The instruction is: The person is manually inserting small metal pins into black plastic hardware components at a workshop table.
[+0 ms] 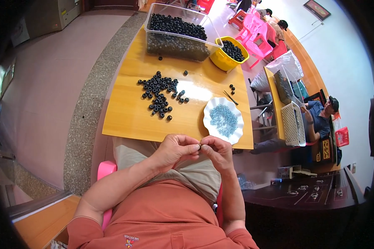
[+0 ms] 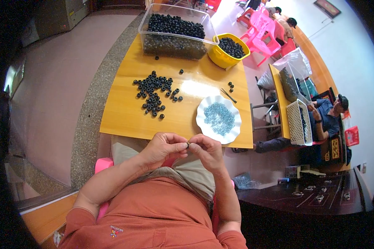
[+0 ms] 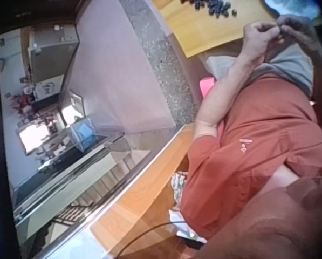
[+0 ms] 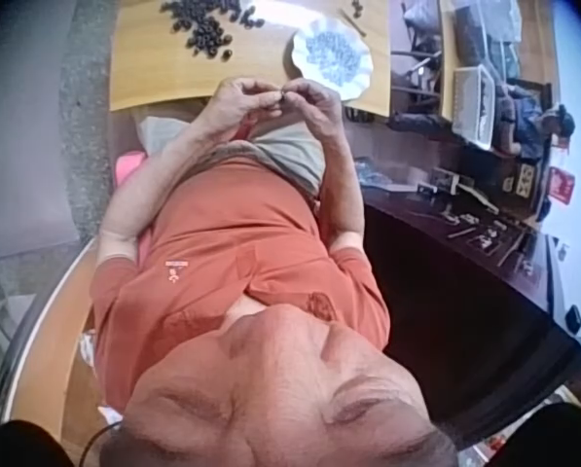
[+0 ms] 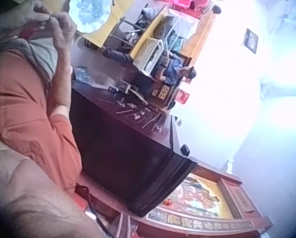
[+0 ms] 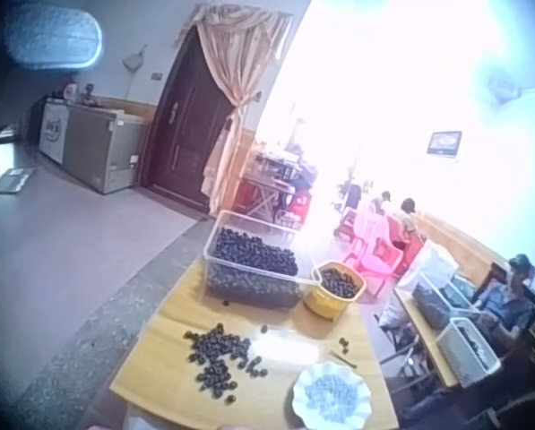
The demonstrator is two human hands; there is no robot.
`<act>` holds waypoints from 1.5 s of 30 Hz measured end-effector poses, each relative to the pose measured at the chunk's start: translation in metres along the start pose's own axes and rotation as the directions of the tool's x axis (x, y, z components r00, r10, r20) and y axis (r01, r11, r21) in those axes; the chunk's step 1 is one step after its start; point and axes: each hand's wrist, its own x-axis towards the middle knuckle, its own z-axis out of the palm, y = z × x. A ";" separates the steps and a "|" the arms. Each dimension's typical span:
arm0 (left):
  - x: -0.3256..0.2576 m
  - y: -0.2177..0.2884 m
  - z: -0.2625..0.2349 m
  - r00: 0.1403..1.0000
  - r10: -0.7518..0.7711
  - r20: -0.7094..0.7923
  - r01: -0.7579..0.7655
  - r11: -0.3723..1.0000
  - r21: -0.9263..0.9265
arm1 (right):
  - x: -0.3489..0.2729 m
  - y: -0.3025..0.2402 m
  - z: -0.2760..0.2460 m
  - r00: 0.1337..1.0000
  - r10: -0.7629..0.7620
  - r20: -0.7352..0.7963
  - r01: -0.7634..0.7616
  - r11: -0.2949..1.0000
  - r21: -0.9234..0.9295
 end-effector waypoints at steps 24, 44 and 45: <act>0.000 0.000 -0.001 0.998 0.062 0.030 -0.063 0.998 0.011 | -0.004 0.015 0.022 0.989 0.043 -0.144 0.007 0.944 0.330; 0.000 -0.003 -0.003 0.997 0.075 -0.018 -0.077 0.994 -0.083 | -0.005 0.001 0.043 0.796 -0.596 -0.109 0.381 0.631 -0.676; 0.000 -0.002 -0.002 0.996 0.080 -0.026 -0.082 0.994 -0.079 | -0.004 0.000 0.043 0.811 -0.574 -0.112 0.371 0.653 -0.660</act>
